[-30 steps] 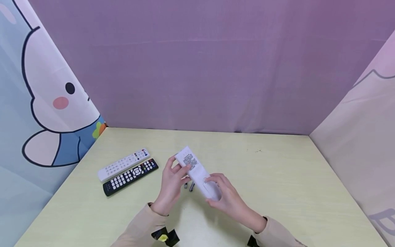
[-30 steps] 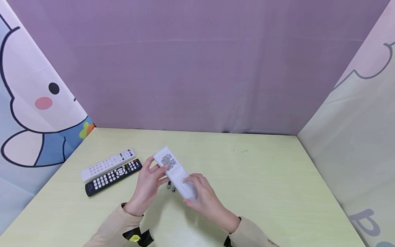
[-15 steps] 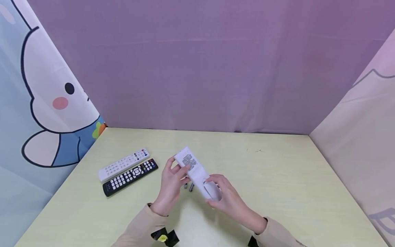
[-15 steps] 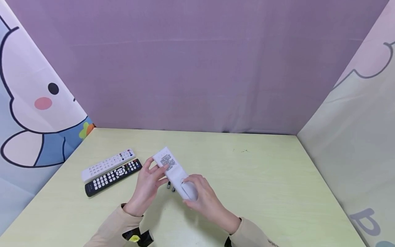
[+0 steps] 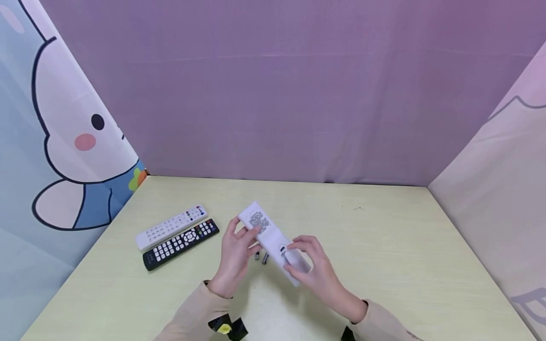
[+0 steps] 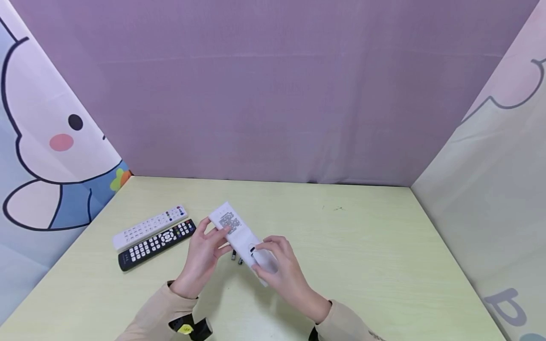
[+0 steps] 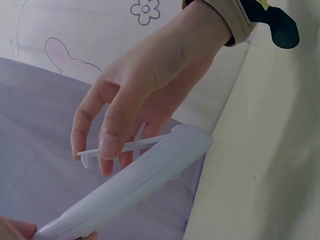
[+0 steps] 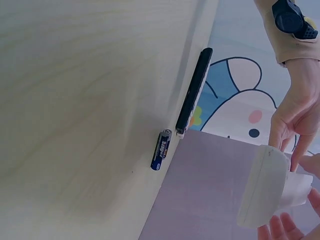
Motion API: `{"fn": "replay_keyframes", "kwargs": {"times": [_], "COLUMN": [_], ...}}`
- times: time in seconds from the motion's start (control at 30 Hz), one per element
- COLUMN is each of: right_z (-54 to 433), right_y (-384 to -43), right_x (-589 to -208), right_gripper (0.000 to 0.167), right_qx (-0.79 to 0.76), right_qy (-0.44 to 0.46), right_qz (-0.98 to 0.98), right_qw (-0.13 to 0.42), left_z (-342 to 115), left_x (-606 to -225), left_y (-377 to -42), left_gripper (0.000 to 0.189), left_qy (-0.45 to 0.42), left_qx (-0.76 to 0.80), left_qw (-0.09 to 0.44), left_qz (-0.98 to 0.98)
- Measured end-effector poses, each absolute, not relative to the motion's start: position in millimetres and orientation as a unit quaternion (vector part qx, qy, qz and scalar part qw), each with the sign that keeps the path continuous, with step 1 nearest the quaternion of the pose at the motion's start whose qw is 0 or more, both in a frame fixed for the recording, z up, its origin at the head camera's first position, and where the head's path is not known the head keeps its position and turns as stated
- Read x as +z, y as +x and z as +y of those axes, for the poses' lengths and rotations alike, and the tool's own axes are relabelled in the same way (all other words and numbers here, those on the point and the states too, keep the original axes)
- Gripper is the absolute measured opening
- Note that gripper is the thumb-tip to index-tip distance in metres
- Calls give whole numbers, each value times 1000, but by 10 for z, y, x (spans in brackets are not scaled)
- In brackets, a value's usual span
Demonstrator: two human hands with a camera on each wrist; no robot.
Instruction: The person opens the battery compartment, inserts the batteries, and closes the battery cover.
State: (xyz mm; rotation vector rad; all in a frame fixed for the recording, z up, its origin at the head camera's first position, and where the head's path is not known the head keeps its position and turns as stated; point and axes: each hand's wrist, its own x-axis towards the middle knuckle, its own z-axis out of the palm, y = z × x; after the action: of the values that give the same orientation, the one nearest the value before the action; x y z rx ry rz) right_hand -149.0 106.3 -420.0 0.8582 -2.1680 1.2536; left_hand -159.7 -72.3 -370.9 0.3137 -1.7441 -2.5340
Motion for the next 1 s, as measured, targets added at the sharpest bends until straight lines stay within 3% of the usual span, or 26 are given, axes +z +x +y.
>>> {"fn": "replay_keyframes", "kwargs": {"times": [1.0], "right_z": [1051], "right_y": [-1461], "right_x": [-4164], "right_gripper": [35], "right_qx": [541], "right_qy": [262], "right_qz": [-770], "right_qw": [215], "left_z": [-735], "left_x": [-3729], "left_y": [-1580], "left_gripper": [52], "left_qy": [111], "left_qx": [-830], "left_qw": [22], "left_qz": [-546]}}
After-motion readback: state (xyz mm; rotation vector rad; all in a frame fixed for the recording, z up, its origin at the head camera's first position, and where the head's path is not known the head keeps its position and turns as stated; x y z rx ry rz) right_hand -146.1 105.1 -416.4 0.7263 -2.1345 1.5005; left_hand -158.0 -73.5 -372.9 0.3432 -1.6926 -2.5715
